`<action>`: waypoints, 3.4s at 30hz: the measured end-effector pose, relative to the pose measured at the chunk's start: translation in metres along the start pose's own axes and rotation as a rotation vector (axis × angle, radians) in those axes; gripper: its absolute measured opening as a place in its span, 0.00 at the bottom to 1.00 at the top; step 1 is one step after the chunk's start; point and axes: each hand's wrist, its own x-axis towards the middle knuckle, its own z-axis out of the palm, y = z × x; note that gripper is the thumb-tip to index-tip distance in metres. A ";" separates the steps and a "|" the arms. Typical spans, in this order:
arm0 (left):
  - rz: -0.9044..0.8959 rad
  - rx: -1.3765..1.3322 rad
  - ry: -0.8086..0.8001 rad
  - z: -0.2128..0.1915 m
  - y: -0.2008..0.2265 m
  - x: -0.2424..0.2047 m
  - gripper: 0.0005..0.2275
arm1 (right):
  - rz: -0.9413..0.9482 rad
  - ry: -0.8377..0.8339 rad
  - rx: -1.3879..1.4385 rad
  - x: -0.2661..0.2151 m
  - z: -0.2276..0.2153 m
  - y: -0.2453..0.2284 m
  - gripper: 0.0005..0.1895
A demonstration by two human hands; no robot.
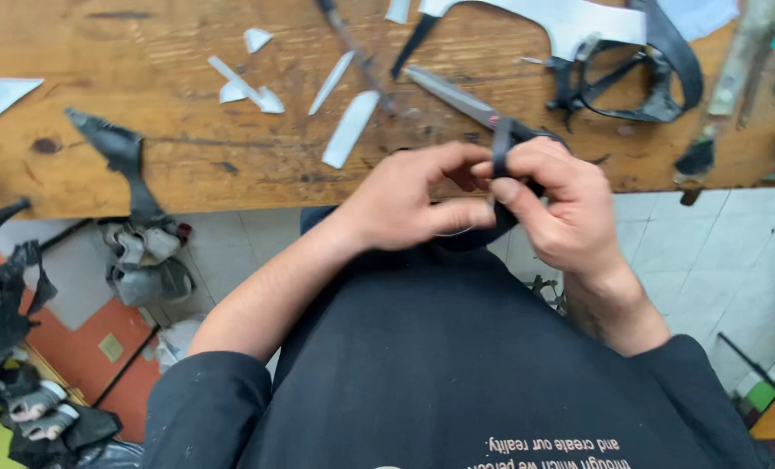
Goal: The person cuts a white paper template with scissors, then uses it to mark and cut a black flexible material. They trim the black material to shape, attach a small metal buckle, and trace additional outlines on the material using a pen.
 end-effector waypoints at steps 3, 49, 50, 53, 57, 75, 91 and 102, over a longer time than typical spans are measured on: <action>0.267 0.421 -0.092 -0.019 -0.004 -0.036 0.26 | -0.017 0.006 -0.017 0.008 0.014 -0.025 0.05; 0.865 1.275 0.092 -0.165 -0.078 -0.079 0.09 | 0.257 0.239 -0.283 0.037 0.172 0.035 0.05; 0.869 1.294 0.092 -0.165 -0.079 -0.080 0.09 | 0.259 0.228 -0.270 0.038 0.171 0.035 0.04; 0.879 1.306 0.084 -0.165 -0.078 -0.080 0.07 | 0.281 0.252 -0.333 0.038 0.174 0.036 0.04; 0.866 1.329 0.053 -0.166 -0.080 -0.079 0.07 | 0.295 0.297 -0.360 0.039 0.179 0.040 0.05; 0.852 1.333 0.029 -0.167 -0.077 -0.078 0.07 | 0.292 0.336 -0.451 0.039 0.180 0.043 0.08; 0.832 1.338 0.006 -0.170 -0.082 -0.081 0.09 | 0.249 0.419 -0.541 0.037 0.185 0.055 0.16; 0.843 1.335 -0.004 -0.170 -0.081 -0.080 0.08 | 0.231 0.412 -0.557 0.036 0.184 0.056 0.16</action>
